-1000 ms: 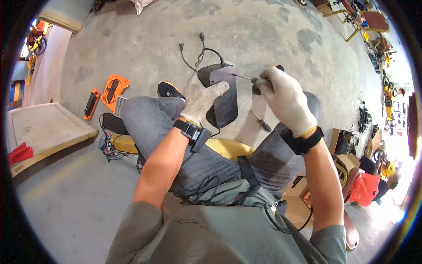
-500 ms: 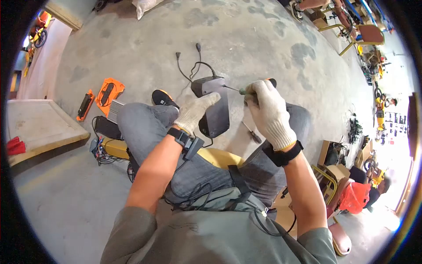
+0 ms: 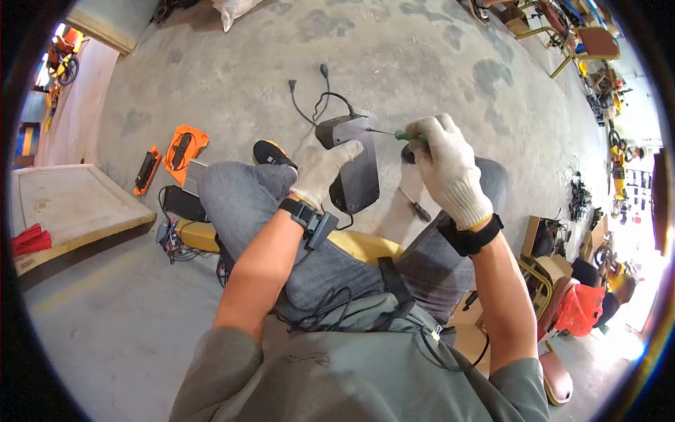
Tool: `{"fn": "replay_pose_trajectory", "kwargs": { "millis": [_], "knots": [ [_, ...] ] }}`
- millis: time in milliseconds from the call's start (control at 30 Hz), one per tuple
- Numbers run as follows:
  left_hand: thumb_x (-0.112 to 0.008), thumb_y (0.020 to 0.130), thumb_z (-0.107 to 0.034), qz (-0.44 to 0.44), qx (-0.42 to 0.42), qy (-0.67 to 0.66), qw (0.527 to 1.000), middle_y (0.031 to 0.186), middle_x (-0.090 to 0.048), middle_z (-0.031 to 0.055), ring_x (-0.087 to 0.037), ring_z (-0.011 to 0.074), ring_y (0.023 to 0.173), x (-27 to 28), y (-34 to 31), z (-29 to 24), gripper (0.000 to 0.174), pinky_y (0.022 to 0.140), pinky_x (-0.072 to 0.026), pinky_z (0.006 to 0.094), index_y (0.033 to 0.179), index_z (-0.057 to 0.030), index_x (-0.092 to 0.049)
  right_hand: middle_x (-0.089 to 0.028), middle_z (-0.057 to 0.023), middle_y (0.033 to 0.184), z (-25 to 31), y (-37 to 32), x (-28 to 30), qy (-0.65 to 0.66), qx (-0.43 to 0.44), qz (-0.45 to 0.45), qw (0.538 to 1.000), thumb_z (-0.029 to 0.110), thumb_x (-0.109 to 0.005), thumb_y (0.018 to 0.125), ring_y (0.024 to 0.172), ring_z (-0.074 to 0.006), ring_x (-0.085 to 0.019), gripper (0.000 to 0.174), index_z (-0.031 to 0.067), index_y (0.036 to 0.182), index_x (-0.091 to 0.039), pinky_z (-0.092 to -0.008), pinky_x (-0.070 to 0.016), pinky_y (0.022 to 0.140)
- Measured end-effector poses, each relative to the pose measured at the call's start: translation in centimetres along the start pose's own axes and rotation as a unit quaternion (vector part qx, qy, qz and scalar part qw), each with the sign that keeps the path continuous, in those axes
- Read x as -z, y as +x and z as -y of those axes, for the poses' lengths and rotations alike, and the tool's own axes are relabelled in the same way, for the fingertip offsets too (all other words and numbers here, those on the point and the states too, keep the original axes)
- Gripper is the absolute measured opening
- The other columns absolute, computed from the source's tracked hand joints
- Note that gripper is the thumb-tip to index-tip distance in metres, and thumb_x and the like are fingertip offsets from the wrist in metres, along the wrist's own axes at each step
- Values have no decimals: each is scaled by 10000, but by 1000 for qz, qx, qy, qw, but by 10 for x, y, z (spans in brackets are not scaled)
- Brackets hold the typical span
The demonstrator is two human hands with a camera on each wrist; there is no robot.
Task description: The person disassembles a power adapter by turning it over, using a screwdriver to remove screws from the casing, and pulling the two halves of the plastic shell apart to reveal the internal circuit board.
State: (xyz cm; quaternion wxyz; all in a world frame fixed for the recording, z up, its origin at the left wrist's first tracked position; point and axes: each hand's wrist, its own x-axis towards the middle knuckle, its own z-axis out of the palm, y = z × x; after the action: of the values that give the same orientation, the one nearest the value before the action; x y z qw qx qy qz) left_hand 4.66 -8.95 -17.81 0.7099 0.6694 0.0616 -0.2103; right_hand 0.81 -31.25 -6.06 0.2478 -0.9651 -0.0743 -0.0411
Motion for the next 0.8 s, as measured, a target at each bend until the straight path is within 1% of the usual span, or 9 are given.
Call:
{"fn": "replay_pose_trajectory", "kwargs": {
  "millis": [67, 133, 200, 300, 467, 600, 633, 733, 800],
  "knots": [
    [-873, 864, -175, 2, -5, -21, 1000, 1115, -761, 57, -704, 158, 984, -1, 1, 2, 471, 921, -570, 331, 1268, -11, -696, -655, -195, 1118, 0, 0, -1, 55, -46, -17, 997, 85, -738, 926, 1065, -424, -672, 264, 51, 1180, -671, -454, -566, 870],
    [-870, 866, -175, 6, -12, -39, 999, 1107, -763, 54, -705, 156, 979, -3, 0, 3, 462, 919, -570, 329, 1263, -11, -700, -684, -197, 1084, 2, 0, -6, 41, -32, -56, 997, 124, -708, 968, 1024, -422, -692, 236, 48, 1188, -674, -461, -572, 858],
    [-861, 871, -165, 0, 4, -28, 1000, 1105, -761, 47, -703, 152, 975, -4, 1, 1, 432, 910, -570, 326, 1244, -9, -709, -708, -200, 1044, 9, 3, -3, 58, -180, -18, 982, 177, -684, 1005, 980, -421, -709, 215, 41, 1171, -676, -467, -575, 844],
    [-854, 873, -167, -9, -2, 6, 1000, 1098, -760, 47, -700, 150, 962, -3, 1, 2, 411, 903, -569, 322, 1226, -8, -717, -725, -194, 1007, 9, 9, 2, -29, -208, 70, 975, 220, -658, 1035, 947, -419, -721, 215, 58, 1173, -684, -470, -577, 832],
    [-858, 874, -197, -6, 1, 8, 1000, 1091, -761, 56, -699, 155, 949, -3, -8, -11, 437, 903, -568, 323, 1237, -4, -707, -703, -187, 1111, 2, -1, -2, 59, -20, -18, 998, 141, -698, 1002, 985, -412, -708, 205, 80, 1198, -688, -474, -573, 852],
    [-869, 870, -222, -8, 0, 4, 1000, 1102, -768, 64, -705, 165, 969, -3, -3, -7, 465, 904, -569, 327, 1252, -14, -704, -711, -204, 1130, 7, -1, -4, 78, -93, -46, 992, 170, -702, 1014, 1017, -412, -713, 229, 54, 1210, -685, -471, -574, 867],
    [-869, 870, -222, -8, 1, 4, 1000, 1102, -768, 64, -705, 165, 969, -3, -3, -6, 465, 904, -569, 327, 1252, -14, -704, -738, -208, 1086, 15, 3, 2, 38, -164, -15, 986, 224, -677, 1040, 1012, -405, -726, 239, 47, 1201, -688, -465, -575, 867],
    [-872, 870, -227, -6, -12, -8, 1000, 1117, -772, 65, -710, 171, 989, -4, -5, -7, 461, 911, -570, 330, 1249, -21, -710, -756, -196, 1048, 9, 12, 9, -7, -203, 80, 976, 250, -658, 1052, 997, -400, -734, 243, 61, 1202, -692, -461, -577, 863],
    [-872, 873, -224, 3, -7, 11, 1000, 1128, -773, 66, -712, 171, 996, -4, -6, -11, 461, 921, -570, 333, 1253, -21, -709, -754, -200, 1054, 0, 6, 2, 11, -131, 42, 990, 245, -655, 1053, 999, -398, -735, 235, 65, 1198, -695, -463, -575, 860]
  ]
}}
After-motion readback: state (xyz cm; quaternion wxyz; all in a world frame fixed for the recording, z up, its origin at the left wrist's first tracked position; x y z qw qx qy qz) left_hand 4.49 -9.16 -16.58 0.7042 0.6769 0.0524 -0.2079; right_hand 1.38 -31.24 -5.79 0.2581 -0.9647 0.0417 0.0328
